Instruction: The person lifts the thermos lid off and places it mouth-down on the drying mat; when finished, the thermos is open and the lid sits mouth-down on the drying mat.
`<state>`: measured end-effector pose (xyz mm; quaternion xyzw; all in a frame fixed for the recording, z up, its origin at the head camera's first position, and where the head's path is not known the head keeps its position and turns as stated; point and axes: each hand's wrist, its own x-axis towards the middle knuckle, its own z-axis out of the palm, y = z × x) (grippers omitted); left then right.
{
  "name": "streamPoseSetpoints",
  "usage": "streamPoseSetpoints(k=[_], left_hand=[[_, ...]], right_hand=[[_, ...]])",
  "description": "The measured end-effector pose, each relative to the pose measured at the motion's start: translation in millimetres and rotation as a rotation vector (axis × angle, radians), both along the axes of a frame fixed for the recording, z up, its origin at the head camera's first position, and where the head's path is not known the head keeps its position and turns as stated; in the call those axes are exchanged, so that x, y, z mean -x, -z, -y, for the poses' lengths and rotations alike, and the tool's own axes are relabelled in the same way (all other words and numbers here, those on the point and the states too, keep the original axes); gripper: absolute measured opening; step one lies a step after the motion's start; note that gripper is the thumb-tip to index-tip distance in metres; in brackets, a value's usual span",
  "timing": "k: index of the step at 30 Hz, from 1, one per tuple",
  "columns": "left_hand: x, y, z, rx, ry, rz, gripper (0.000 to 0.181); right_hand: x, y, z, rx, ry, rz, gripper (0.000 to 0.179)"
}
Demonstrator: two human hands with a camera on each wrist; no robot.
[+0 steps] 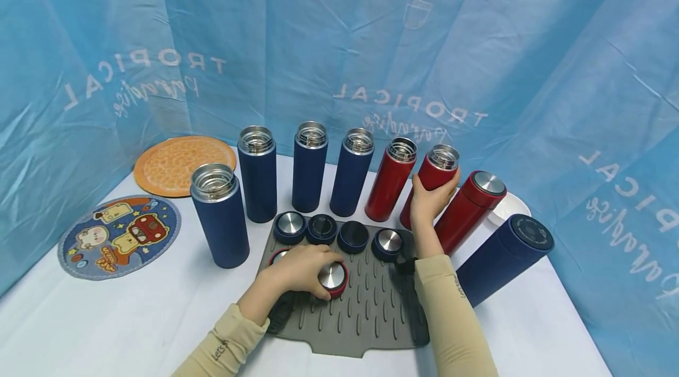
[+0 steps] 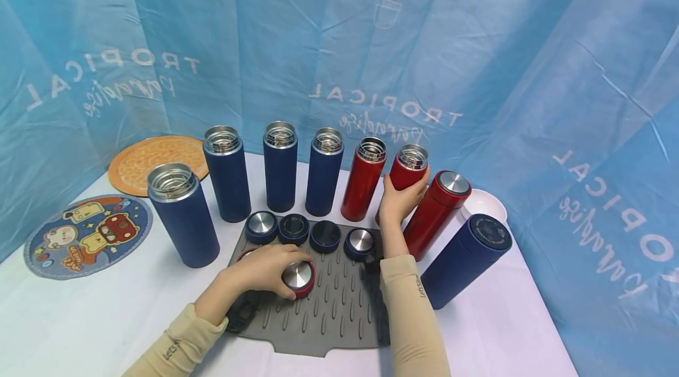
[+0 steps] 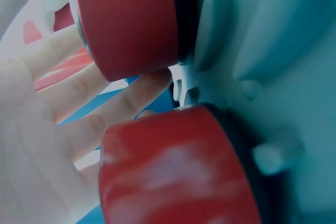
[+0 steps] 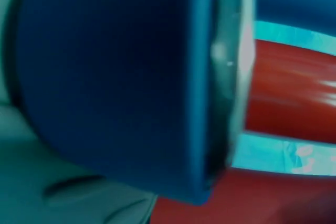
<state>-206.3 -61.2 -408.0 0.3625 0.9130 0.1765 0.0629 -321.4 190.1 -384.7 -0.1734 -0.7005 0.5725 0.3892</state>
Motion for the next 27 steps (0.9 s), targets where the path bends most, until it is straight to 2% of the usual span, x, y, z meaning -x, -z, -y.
streamPoseSetpoints(k=[11,15,19,23,27], left_hand=[[0.0,-0.2,-0.5,-0.009,-0.008,0.014,0.069],[-0.6,-0.5,-1.5,-0.014,-0.009,0.019,0.069],[-0.6,-0.4,-1.8,-0.013,-0.007,0.024,0.068],[-0.1,-0.4,-1.7,-0.009,-0.004,0.012,0.068],[-0.3,-1.6,-1.0,-0.007,0.000,0.004,0.068]], right_hand=[[-4.8,3.8,-1,0.008,-0.003,0.053,0.096],[-13.5,3.0,7,-0.016,-0.016,0.035,0.103],[-28.3,-2.0,19,-0.068,-0.037,0.003,0.103],[-43.3,-10.2,27,-0.152,-0.050,-0.076,0.098],[-55.9,-18.6,29,-0.275,-0.001,-0.264,0.088]])
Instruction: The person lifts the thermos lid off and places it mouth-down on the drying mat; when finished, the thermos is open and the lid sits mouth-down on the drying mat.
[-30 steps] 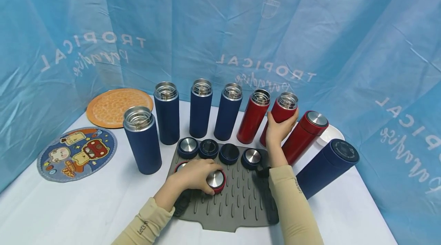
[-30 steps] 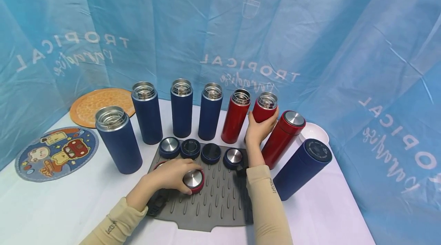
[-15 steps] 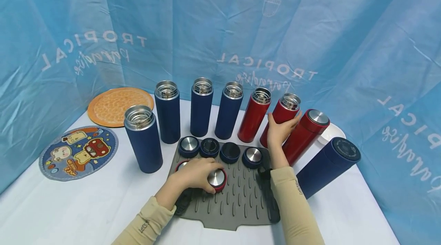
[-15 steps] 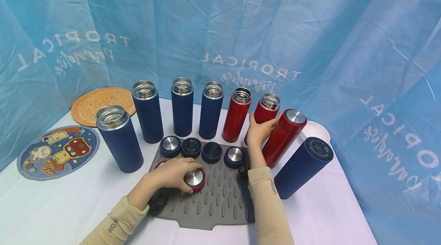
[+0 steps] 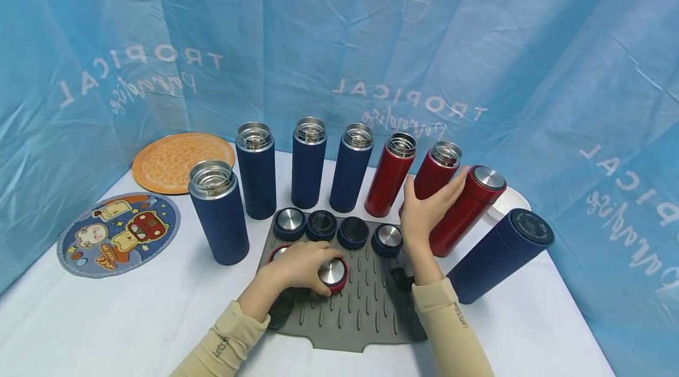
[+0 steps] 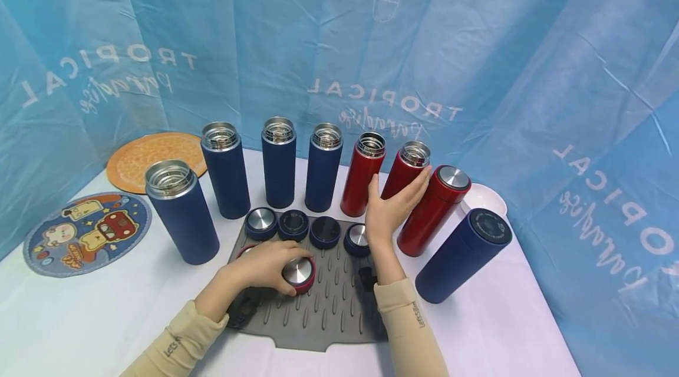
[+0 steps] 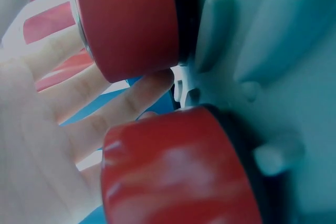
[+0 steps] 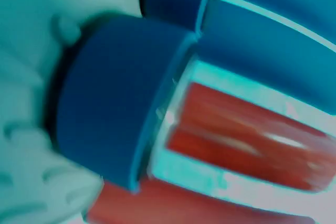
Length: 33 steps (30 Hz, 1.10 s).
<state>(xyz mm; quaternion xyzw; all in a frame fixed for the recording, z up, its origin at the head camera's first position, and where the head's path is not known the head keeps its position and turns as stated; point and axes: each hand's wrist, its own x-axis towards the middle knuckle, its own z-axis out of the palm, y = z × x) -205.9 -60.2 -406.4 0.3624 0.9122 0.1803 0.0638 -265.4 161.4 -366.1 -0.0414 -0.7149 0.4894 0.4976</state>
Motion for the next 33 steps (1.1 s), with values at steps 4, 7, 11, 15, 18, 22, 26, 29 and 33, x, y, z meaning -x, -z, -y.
streamPoseSetpoints(k=[4,7,11,15,18,22,26,29,33], left_hand=[[0.5,-1.8,1.3,0.001,-0.001,0.000,0.067],[1.1,-2.9,2.1,-0.003,-0.003,0.002,0.068],[1.5,-3.3,2.5,0.001,-0.004,0.000,0.068],[1.2,-3.0,2.6,0.004,-0.009,0.000,0.068],[0.6,-3.2,2.7,-0.001,-0.014,0.008,0.069],[0.6,-4.2,3.8,-0.016,-0.005,0.018,0.071],[3.3,-7.4,7.9,-0.078,-0.001,0.049,0.071],[5.9,-11.8,13.0,-0.143,-0.023,0.071,0.069],[7.5,-18.4,20.7,-0.210,-0.077,0.049,0.068]], right_hand=[[-7.8,-6.7,-7,-0.134,0.125,-0.199,0.079],[-10.2,-7.7,-18,-0.154,0.232,-0.215,0.078],[-9.8,-2.9,-33,-0.012,0.225,-0.120,0.087],[-6.2,5.3,-45,0.238,0.131,-0.010,0.100],[-3.8,12.0,-53,0.374,0.109,0.080,0.104],[-2.5,21.8,-58,0.445,0.110,0.158,0.099],[-2.2,27.5,-57,0.453,0.127,0.184,0.089],[-3.9,28.5,-56,0.432,0.140,0.191,0.085],[-12.0,25.8,-49,0.346,0.121,0.159,0.083]])
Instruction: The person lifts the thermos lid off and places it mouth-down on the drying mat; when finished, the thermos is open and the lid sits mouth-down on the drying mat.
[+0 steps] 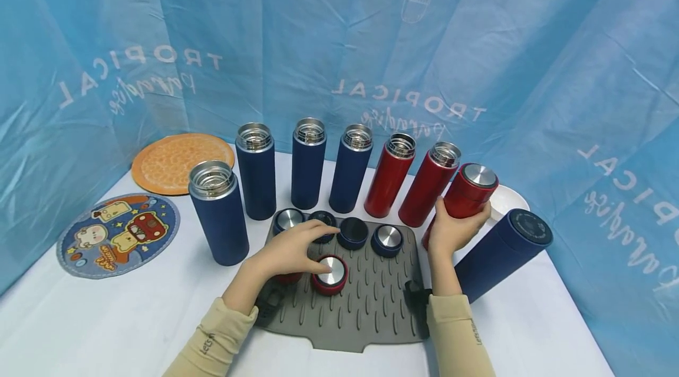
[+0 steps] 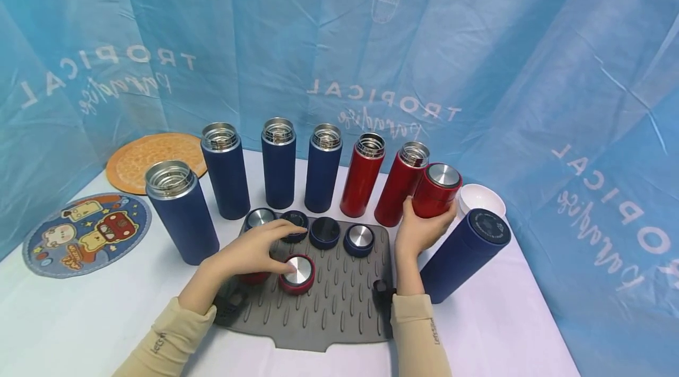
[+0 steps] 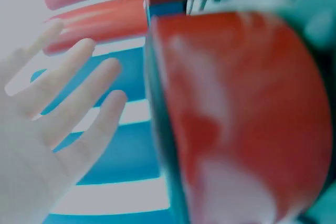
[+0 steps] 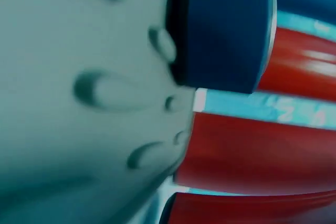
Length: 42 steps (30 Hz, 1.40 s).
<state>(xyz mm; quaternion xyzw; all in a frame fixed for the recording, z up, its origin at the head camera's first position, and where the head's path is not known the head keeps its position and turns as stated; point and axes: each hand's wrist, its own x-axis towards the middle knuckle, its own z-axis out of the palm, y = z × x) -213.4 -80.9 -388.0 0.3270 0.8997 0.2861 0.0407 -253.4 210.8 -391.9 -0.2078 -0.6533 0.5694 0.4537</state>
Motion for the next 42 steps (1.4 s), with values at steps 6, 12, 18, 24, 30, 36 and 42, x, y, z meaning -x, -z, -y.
streamPoseSetpoints(k=[6,12,18,24,30,36,42], left_hand=[[2.1,-5.2,10.9,-0.089,-0.083,-0.014,0.072],[4.3,-5.2,16.7,-0.267,-0.090,0.041,0.074],[4.7,-8.5,17.9,-0.401,-0.079,0.050,0.083],[3.7,-8.6,13.7,-0.501,-0.042,0.068,0.092],[1.8,-6.0,9.2,-0.549,0.017,0.056,0.076],[0.4,-3.7,7.1,-0.540,-0.051,-0.026,0.064],[1.0,0.8,5.5,-0.579,-0.077,-0.006,0.062]], right_hand=[[-16.8,-10.2,21,-0.313,-0.052,-0.061,0.076],[-29.2,-13.6,39,-0.744,-0.076,-0.157,0.070],[-33.6,-11.0,49,-1.131,-0.160,-0.198,0.072],[-38.4,-9.4,57,-1.438,-0.274,-0.111,0.080],[-40.8,-6.4,65,-1.564,-0.360,-0.115,0.084],[-41.0,-3.2,69,-1.550,-0.403,-0.107,0.083],[-41.7,1.2,71,-1.511,-0.439,-0.085,0.082]])
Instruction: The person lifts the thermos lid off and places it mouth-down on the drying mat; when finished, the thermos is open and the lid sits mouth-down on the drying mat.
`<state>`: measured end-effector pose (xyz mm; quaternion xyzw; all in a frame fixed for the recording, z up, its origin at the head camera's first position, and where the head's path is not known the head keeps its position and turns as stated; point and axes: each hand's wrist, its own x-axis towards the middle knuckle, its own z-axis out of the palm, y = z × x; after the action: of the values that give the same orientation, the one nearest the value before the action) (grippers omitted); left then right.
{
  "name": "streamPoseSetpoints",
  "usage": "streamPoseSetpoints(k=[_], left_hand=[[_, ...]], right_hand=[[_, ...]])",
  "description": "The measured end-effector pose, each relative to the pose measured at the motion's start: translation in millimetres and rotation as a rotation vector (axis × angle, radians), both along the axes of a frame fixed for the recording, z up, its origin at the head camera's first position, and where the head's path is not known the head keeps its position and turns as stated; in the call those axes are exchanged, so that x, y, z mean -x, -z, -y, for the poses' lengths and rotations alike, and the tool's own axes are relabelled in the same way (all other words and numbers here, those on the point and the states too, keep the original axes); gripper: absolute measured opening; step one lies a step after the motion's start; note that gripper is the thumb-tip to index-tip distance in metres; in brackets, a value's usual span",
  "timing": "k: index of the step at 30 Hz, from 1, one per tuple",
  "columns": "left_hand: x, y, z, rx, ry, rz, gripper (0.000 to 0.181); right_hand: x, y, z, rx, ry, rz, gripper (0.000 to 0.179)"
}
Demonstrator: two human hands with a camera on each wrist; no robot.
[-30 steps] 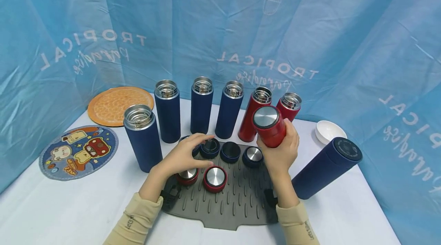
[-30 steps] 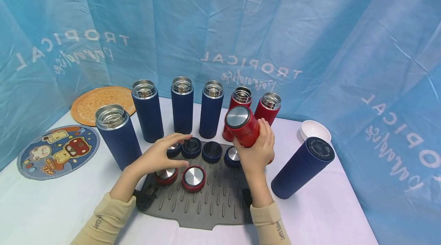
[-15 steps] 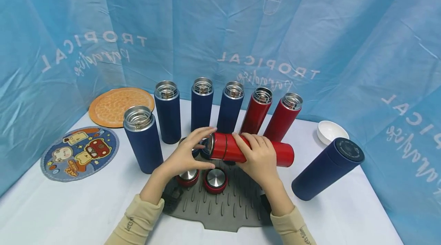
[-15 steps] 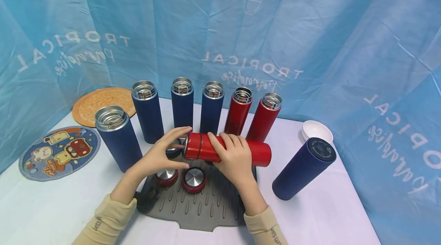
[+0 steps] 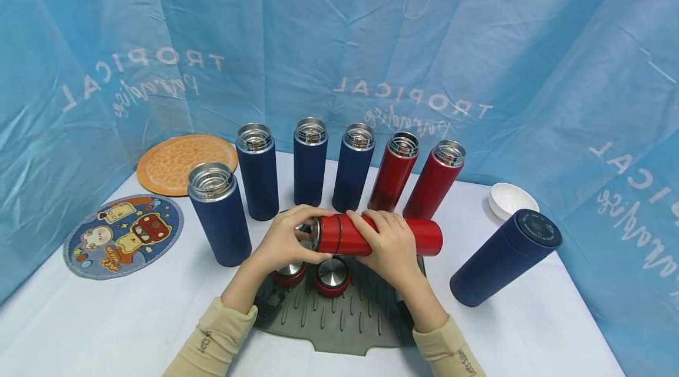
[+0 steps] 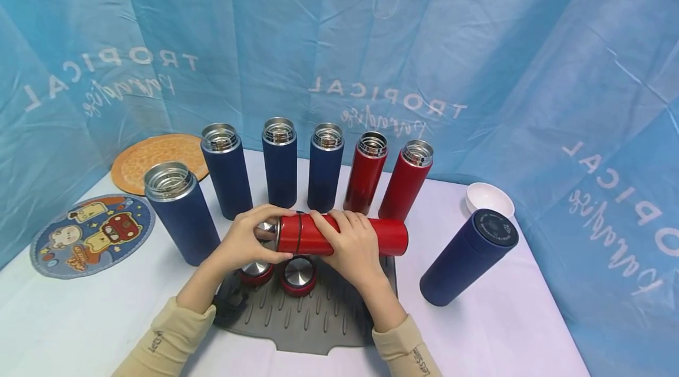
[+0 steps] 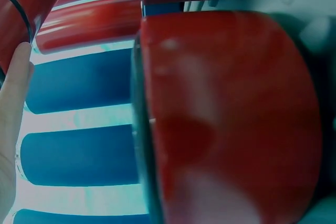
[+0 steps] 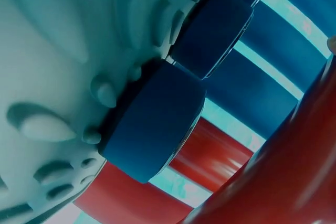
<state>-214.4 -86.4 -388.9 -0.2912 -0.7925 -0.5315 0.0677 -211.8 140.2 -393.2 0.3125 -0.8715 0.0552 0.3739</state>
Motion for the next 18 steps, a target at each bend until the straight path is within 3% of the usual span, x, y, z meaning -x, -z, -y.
streamPoseSetpoints(k=[5,12,15,18], left_hand=[[0.3,2.0,-0.4,-0.015,-0.029,0.043,0.061],[3.7,1.4,-1.1,-0.108,-0.061,0.154,0.058],[4.4,-0.4,-1.1,-0.098,-0.020,0.192,0.061],[4.5,-1.7,-0.3,-0.059,0.051,0.208,0.076]], right_hand=[[-0.8,2.8,1,0.004,0.009,0.016,0.085],[-0.6,-4.4,5,-0.024,0.033,-0.088,0.080],[-1.1,-9.6,3,-0.039,0.041,-0.107,0.081],[-1.6,-12.9,0,-0.055,0.051,-0.101,0.082]])
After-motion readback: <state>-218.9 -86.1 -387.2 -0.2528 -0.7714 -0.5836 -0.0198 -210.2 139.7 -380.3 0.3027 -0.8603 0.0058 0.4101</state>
